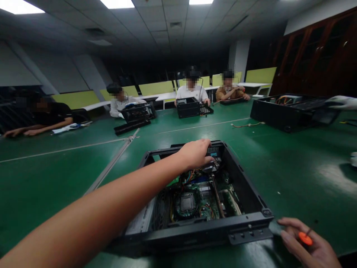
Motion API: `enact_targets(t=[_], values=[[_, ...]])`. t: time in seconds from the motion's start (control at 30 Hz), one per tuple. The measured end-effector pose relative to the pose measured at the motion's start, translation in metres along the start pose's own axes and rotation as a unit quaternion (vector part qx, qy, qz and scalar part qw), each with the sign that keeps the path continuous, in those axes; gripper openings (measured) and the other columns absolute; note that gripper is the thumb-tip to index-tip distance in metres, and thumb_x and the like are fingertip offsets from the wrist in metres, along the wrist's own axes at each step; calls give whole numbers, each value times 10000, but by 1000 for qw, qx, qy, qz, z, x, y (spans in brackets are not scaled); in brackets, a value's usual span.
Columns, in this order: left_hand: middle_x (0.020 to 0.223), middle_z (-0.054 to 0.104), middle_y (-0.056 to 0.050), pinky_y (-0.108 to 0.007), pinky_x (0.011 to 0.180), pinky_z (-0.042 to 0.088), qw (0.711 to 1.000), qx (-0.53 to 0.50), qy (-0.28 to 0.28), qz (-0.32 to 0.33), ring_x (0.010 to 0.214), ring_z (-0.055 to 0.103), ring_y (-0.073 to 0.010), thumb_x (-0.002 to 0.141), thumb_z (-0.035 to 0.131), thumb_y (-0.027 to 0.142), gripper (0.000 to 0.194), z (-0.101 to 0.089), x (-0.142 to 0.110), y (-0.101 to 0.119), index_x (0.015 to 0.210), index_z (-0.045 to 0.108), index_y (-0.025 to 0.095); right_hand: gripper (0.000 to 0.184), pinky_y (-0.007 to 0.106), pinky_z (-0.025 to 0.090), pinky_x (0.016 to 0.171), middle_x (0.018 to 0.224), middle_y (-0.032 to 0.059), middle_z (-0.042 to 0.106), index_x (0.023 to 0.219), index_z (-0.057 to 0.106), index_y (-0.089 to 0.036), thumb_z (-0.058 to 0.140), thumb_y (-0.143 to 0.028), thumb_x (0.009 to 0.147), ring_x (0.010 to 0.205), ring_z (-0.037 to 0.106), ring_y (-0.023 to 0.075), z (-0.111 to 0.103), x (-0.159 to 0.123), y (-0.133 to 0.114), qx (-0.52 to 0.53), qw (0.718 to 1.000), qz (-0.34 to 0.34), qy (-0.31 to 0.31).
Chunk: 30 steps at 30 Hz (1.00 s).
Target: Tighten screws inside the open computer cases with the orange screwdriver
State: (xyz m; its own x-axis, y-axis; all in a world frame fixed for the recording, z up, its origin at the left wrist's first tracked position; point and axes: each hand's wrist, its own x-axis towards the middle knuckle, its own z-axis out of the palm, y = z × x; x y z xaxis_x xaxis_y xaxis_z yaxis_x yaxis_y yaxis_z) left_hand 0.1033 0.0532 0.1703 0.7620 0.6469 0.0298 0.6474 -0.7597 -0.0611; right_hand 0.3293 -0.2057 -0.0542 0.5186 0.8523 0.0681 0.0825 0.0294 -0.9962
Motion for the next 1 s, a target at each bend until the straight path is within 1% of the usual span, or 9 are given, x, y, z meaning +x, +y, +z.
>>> enact_targets(t=[0.17,0.27,0.33,0.5,0.63,0.73,0.87,0.93,1.0], values=[[816,703,-46,-265,605,415,1000,0,-20,7,720,643,-206,822,653,404,217,-16,-8,-4,893,660,198,316,212,460,482,584,-7,514,868,728,-202,777,-450,678,497,513,142,4,1,-11,-9,1000,-17,7],[767,670,-7,-262,625,403,995,-28,-44,86,703,613,-184,840,645,364,145,-36,-42,-5,837,643,220,305,201,480,523,584,-12,512,873,729,-211,770,-451,689,513,525,137,2,0,-3,-17,1000,-2,10],[755,654,0,-269,668,417,985,-63,-88,138,724,611,-181,872,610,332,123,-44,-70,-3,809,630,228,314,201,492,563,594,-8,525,864,730,-213,773,-462,678,538,536,141,0,-1,1,-22,1000,5,16],[726,672,-18,-300,659,429,968,-72,-172,170,714,635,-203,890,565,235,136,-33,-116,-1,773,636,239,355,236,501,568,628,26,563,845,740,-208,781,-495,642,590,569,183,0,-2,-3,-17,999,33,10],[690,699,-19,-305,582,421,964,-53,-180,188,647,654,-219,807,635,167,110,-11,-114,2,731,660,242,349,250,492,547,670,34,550,923,732,-221,785,-453,668,623,569,197,-2,-3,-4,4,999,42,-13],[681,710,-9,-302,561,429,962,-41,-192,190,630,663,-226,733,719,167,91,-2,-107,3,735,668,242,363,260,496,543,698,35,553,1015,702,-236,748,-442,719,626,557,195,-3,-5,1,76,995,44,-37],[712,727,-10,-292,580,450,957,-57,-230,165,676,681,-227,735,739,205,67,0,-101,3,786,718,244,392,338,559,679,798,31,579,1157,637,-271,677,-432,802,721,605,214,-3,-3,2,181,977,96,-56],[785,749,-8,-277,619,477,947,-82,-273,149,729,695,-217,762,723,208,141,-4,-99,3,894,741,255,490,338,569,612,831,6,580,1335,507,-334,603,-448,867,629,594,176,-5,0,-7,194,970,130,-67],[851,762,6,-254,659,504,939,-109,-297,133,761,704,-198,774,715,192,242,-11,-98,4,998,738,282,528,259,521,470,809,-11,577,1412,428,-353,544,-469,910,508,531,125,-10,6,-22,151,977,139,-66]])
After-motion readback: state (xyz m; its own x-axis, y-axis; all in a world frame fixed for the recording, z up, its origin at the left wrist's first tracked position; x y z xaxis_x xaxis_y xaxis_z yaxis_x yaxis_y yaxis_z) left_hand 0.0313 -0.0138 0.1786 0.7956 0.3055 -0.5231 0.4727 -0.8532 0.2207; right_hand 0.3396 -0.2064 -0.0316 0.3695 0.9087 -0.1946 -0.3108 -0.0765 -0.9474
